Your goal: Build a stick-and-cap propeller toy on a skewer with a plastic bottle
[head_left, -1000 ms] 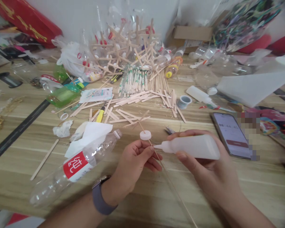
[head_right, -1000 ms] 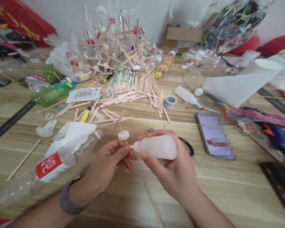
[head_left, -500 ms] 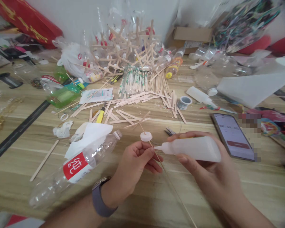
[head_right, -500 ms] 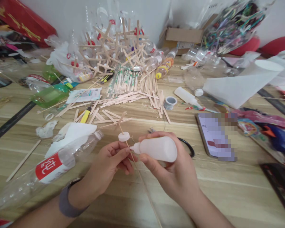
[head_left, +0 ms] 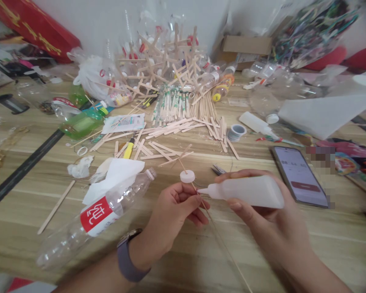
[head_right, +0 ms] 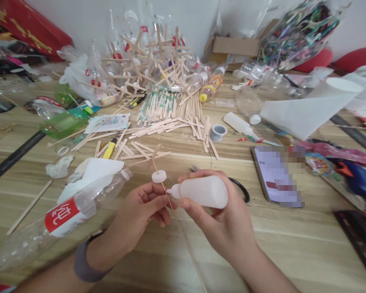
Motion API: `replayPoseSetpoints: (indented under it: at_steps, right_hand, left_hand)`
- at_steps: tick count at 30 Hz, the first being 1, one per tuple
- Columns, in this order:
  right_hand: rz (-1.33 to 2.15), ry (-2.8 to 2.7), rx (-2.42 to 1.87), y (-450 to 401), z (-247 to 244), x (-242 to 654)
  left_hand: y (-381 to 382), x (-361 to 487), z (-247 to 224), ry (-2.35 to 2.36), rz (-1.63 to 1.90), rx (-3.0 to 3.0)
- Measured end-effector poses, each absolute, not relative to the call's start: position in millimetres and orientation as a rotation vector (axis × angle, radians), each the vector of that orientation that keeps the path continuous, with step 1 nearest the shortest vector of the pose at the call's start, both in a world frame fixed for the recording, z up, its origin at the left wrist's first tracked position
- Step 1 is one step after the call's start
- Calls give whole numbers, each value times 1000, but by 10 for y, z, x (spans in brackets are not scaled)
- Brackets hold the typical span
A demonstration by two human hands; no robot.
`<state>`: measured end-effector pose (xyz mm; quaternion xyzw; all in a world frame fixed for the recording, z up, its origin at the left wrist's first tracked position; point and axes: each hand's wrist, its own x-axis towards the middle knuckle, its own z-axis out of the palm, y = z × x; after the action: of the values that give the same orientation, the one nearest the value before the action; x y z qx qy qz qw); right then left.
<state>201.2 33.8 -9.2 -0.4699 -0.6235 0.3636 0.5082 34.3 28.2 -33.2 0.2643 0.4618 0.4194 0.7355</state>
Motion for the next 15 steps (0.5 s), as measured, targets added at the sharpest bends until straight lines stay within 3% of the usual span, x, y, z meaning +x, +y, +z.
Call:
replayPoseSetpoints:
  at_steps: [15]
  right_hand:
    - [869,-1513,-1143,328,-73,2029]
  left_hand:
    - [299,352,-334,1008,923,595]
